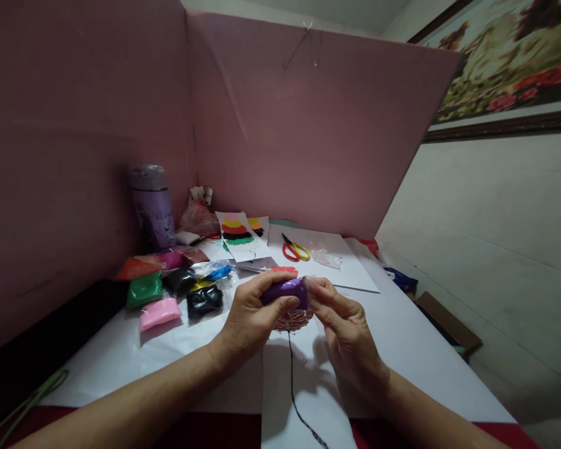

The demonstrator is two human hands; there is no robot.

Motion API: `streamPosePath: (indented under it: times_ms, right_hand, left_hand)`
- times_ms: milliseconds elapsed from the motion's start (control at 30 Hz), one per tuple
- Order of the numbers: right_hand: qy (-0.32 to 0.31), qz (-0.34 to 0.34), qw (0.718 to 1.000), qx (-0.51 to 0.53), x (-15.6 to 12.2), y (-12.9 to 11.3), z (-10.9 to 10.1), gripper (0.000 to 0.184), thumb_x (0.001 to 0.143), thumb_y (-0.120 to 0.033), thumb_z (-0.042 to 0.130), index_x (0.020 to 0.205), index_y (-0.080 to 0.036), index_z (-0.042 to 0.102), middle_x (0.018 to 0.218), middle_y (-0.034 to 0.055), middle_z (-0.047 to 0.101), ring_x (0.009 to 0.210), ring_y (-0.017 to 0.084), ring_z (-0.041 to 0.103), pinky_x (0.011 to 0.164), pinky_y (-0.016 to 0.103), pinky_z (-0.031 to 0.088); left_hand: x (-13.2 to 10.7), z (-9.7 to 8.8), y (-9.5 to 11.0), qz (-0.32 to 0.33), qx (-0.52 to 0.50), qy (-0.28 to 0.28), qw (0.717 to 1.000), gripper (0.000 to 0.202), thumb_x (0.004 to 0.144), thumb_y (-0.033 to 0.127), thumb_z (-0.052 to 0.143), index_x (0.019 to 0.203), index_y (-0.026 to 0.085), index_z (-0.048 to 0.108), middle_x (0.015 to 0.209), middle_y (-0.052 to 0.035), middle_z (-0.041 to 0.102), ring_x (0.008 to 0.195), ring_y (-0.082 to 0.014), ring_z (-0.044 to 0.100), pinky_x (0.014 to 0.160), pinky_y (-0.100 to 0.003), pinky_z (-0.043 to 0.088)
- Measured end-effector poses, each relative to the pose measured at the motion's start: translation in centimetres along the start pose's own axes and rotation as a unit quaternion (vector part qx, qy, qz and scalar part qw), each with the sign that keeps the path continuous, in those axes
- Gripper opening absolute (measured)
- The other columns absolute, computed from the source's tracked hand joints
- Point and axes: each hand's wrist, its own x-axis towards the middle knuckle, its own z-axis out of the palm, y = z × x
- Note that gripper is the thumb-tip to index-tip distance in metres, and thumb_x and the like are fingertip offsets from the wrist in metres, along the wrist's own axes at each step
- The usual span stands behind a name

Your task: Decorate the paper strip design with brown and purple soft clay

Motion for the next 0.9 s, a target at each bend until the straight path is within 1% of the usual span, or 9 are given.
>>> streamPosePath:
  times_ms: [133,200,300,367,433,567,733,833,900]
  right_hand:
    - [0.004,0.032,0.999,0.035,0.1,0.1,0.2,0.021,0.079,-0.021,0.07,0.096,-0.03,0.077,0.106,0.0017,0.062,0.098,0.018,0.061,0.081,0.03,0.055]
    - [0.004,0.047,0.998,0.05,0.2,0.1,0.4,0.022,0.077,-0.022,0.072,0.097,-0.031,0.077,0.109,0.0019,0.063,0.096,0.019,0.062,0.079,0.031,0.057]
    - [-0.002,0.061,0.996,0.064,0.2,-0.1,0.6,0.025,0.074,-0.024,0.074,0.098,-0.033,0.076,0.112,0.0024,0.065,0.095,0.021,0.063,0.075,0.034,0.058]
    - [-0.012,0.066,0.996,0.066,0.1,-0.1,0.6,0.027,0.074,-0.025,0.074,0.1,-0.035,0.075,0.115,0.0022,0.064,0.098,0.022,0.062,0.077,0.036,0.058]
    - [-0.021,0.061,0.996,0.059,0.1,-0.1,0.5,0.029,0.075,-0.026,0.074,0.102,-0.036,0.075,0.118,0.0016,0.063,0.104,0.023,0.06,0.082,0.037,0.057]
    - [-0.042,0.024,0.999,0.025,0.1,0.1,0.1,0.029,0.077,-0.024,0.072,0.104,-0.036,0.074,0.118,0.0012,0.062,0.115,0.023,0.053,0.092,0.037,0.052]
    - [-0.069,-0.006,0.998,-0.007,0.2,0.0,-0.4,0.029,0.079,-0.022,0.068,0.104,-0.036,0.073,0.116,0.0017,0.055,0.107,0.022,0.055,0.086,0.035,0.054]
    - [-0.075,-0.026,0.996,-0.034,0.4,-0.2,-0.7,0.028,0.079,-0.021,0.067,0.103,-0.035,0.072,0.115,0.0019,0.053,0.112,0.022,0.051,0.091,0.036,0.05]
    - [-0.085,-0.031,0.995,-0.05,0.6,-0.4,-0.7,0.026,0.08,-0.022,0.068,0.102,-0.034,0.072,0.113,0.0023,0.052,0.111,0.023,0.051,0.09,0.037,0.049]
  left_hand:
    - [-0.1,0.2,0.1,-0.064,-0.052,0.016,0.996,0.023,0.07,0.015,0.07,0.092,0.018,0.072,0.088,-0.0013,0.073,0.081,-0.0134,0.066,0.076,-0.023,0.055]
    - [-0.2,0.3,0.3,-0.078,-0.069,0.023,0.994,0.023,0.069,0.014,0.07,0.091,0.019,0.072,0.087,-0.0006,0.073,0.08,-0.013,0.066,0.074,-0.022,0.056]
    - [-0.2,0.5,0.7,-0.094,-0.104,0.028,0.99,0.022,0.069,0.012,0.07,0.09,0.019,0.071,0.084,0.0,0.073,0.075,-0.0129,0.067,0.067,-0.022,0.058]
    - [-0.2,0.6,0.9,-0.104,-0.128,0.027,0.986,0.02,0.069,0.012,0.07,0.088,0.018,0.071,0.079,0.0005,0.073,0.069,-0.0126,0.068,0.063,-0.022,0.059]
    - [-0.2,0.7,1.2,-0.112,-0.146,0.021,0.983,0.018,0.07,0.012,0.071,0.086,0.018,0.071,0.075,0.0013,0.072,0.063,-0.0121,0.068,0.059,-0.022,0.06]
    - [-0.2,0.6,1.4,-0.11,-0.161,0.005,0.981,0.018,0.069,0.01,0.071,0.085,0.018,0.071,0.072,0.0015,0.072,0.059,-0.0118,0.068,0.057,-0.022,0.06]
    - [-0.2,0.4,1.2,-0.093,-0.133,0.012,0.987,0.019,0.066,0.009,0.072,0.084,0.018,0.072,0.073,0.0017,0.071,0.063,-0.0116,0.067,0.058,-0.02,0.059]
    - [-0.2,0.3,1.0,-0.071,-0.097,-0.002,0.993,0.02,0.067,0.011,0.071,0.085,0.018,0.073,0.078,0.0002,0.072,0.069,-0.0123,0.066,0.062,-0.02,0.057]
    - [-0.3,0.2,0.8,-0.053,-0.07,-0.007,0.996,0.02,0.068,0.011,0.069,0.087,0.018,0.073,0.079,-0.0009,0.072,0.072,-0.0128,0.065,0.064,-0.021,0.056]
